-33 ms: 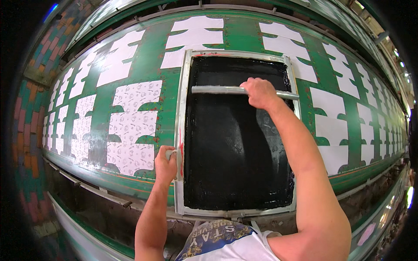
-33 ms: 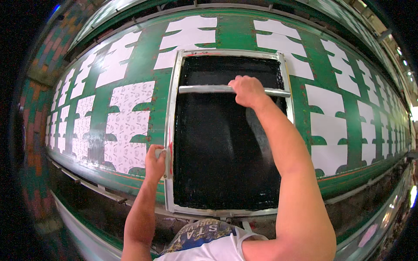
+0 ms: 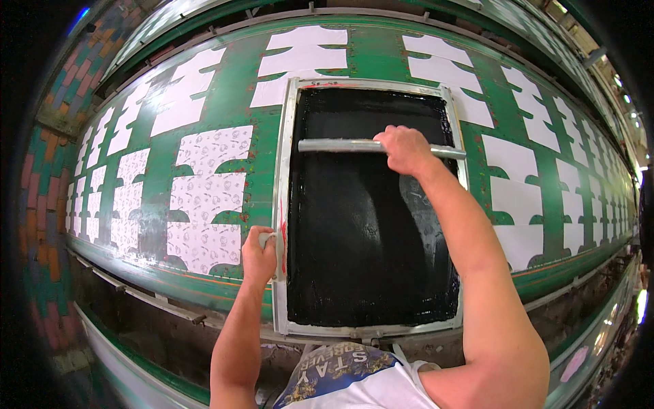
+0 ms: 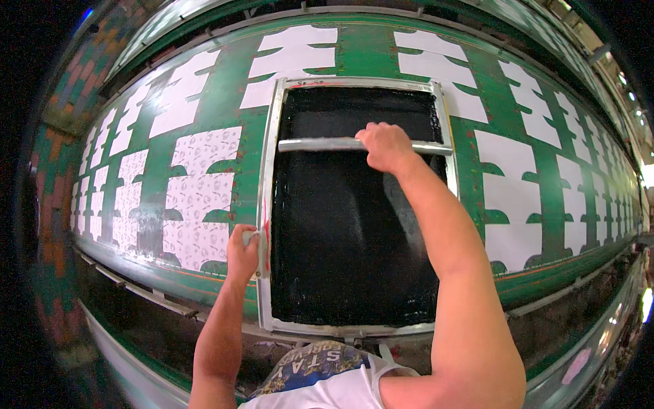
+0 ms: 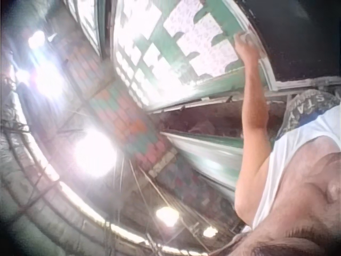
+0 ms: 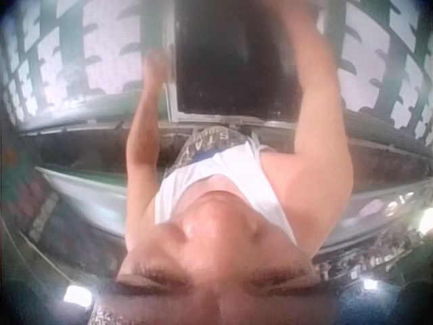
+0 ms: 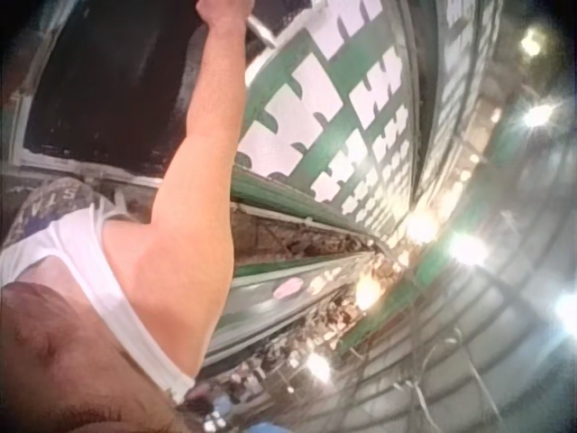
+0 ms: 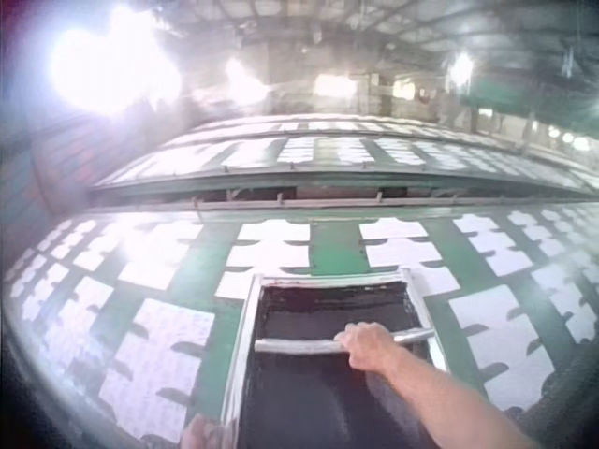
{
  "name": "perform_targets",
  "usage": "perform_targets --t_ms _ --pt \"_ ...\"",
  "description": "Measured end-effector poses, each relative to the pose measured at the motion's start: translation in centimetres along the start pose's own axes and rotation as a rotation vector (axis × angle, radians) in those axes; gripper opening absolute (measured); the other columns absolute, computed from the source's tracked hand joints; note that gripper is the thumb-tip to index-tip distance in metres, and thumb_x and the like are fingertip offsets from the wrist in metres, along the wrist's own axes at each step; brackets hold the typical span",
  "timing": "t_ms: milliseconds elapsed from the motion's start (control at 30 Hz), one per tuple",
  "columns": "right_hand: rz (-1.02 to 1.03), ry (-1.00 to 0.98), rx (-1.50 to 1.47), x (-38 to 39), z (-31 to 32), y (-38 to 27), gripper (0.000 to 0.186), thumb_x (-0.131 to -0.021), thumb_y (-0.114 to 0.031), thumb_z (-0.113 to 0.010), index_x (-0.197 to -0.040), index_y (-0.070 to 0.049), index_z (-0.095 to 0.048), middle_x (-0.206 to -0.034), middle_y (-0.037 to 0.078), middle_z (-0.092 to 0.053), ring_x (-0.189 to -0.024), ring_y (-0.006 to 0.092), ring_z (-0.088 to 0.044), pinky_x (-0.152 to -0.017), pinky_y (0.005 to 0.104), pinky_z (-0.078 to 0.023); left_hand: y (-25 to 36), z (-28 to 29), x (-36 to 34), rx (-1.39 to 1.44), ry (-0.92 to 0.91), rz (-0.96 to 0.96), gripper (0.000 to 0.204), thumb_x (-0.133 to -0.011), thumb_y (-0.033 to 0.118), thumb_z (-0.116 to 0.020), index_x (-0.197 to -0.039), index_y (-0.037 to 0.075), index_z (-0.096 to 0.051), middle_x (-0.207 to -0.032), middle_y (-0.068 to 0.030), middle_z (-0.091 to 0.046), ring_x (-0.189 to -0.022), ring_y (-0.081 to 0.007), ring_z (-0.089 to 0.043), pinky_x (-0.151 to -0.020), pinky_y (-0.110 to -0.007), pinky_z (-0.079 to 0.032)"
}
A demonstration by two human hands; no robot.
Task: The person places white paper cutouts onto a green conveyor belt, then uses a squeegee to spread black ink across a screen printing frame. The person repeats the ink spreading action multiple times.
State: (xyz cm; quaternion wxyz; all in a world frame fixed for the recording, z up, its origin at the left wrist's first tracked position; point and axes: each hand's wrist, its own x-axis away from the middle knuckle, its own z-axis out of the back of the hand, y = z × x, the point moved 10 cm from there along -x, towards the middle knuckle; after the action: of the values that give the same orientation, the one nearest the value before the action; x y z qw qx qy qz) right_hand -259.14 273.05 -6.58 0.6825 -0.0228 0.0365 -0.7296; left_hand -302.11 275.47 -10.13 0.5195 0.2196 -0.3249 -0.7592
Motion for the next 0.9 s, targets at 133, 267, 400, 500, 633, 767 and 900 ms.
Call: perform_targets --t_ms 133,267,400,500,633,767,900 --pt "-0.01 -0.025 0.013 5.9 0.5 -4.0 0.035 -0.085 -0.006 -0.072 -0.118 -0.016 -0.078 -0.113 0.011 -0.074 -0.109 0.0337 -0.075 -0.094 0.0489 -0.062 -0.8 -0.3 -0.7 0.008 -0.004 -0.001 0.017 -0.1 0.006 -0.071 -0.117 0.005 -0.069 -0.099 -0.0241 -0.075 -0.092 -0.0428 -0.075 -0.085 -0.049 -0.057" --pt "-0.007 -0.013 -0.024 13.1 0.7 -9.2 0.039 -0.086 -0.002 -0.068 -0.12 -0.017 -0.077 -0.106 0.01 -0.072 -0.104 0.0352 -0.072 -0.09 0.0502 -0.06 -1.1 -0.5 -0.8 0.019 0.009 -0.052 0.02 -0.099 0.01 -0.071 -0.119 0.006 -0.069 -0.103 -0.0262 -0.077 -0.098 -0.046 -0.075 -0.089 -0.05 -0.057" --pt "-0.028 -0.029 -0.03 20.1 0.9 -14.2 0.038 -0.086 -0.004 -0.071 -0.121 -0.015 -0.077 -0.11 0.01 -0.071 -0.108 0.0324 -0.072 -0.091 0.0477 -0.059 -1.2 -0.5 -0.8 0.012 0.031 -0.06 0.021 -0.099 0.013 -0.071 -0.119 0.007 -0.071 -0.107 -0.0274 -0.078 -0.104 -0.0481 -0.075 -0.092 -0.052 -0.058" --pt "-0.051 -0.033 -0.052 25.1 0.9 -17.9 0.038 -0.085 -0.004 -0.071 -0.121 -0.015 -0.077 -0.11 0.01 -0.071 -0.109 0.0336 -0.072 -0.091 0.0483 -0.058 -1.3 -0.5 -0.8 -0.009 0.022 -0.018 0.021 -0.099 0.013 -0.071 -0.119 0.008 -0.071 -0.107 -0.0268 -0.078 -0.103 -0.0475 -0.075 -0.092 -0.053 -0.058" --pt "-0.052 -0.005 -0.083 30.8 1.0 -22.4 0.041 -0.083 -0.004 -0.072 -0.123 -0.014 -0.077 -0.11 0.009 -0.071 -0.106 0.0331 -0.071 -0.087 0.0481 -0.056 -1.5 -0.6 -0.8 -0.016 -0.009 0.033 0.023 -0.099 0.014 -0.071 -0.121 0.009 -0.071 -0.109 -0.0268 -0.078 -0.103 -0.0469 -0.076 -0.092 -0.054 -0.058" --pt "-0.044 -0.026 -0.083 33.9 1.4 -25.1 0.045 -0.082 -0.003 -0.073 -0.125 -0.014 -0.076 -0.111 0.008 -0.071 -0.108 0.0329 -0.069 -0.091 0.0477 -0.055 -1.2 -0.4 -0.6 -0.009 -0.002 0.037 0.025 -0.099 0.017 -0.068 -0.123 0.011 -0.071 -0.111 -0.0266 -0.079 -0.107 -0.0469 -0.076 -0.094 -0.053 -0.058" --pt "0.012 -0.098 -0.048 35.2 0.9 -26.1 0.057 -0.077 -0.001 -0.079 -0.132 -0.011 -0.071 -0.121 0.011 -0.069 -0.118 0.0346 -0.066 -0.098 0.0493 -0.054 -1.2 -0.3 -0.4 -0.052 -0.005 0.053 0.027 -0.098 0.019 -0.068 -0.124 0.011 -0.072 -0.113 -0.0262 -0.079 -0.109 -0.0466 -0.076 -0.097 -0.054 -0.058"
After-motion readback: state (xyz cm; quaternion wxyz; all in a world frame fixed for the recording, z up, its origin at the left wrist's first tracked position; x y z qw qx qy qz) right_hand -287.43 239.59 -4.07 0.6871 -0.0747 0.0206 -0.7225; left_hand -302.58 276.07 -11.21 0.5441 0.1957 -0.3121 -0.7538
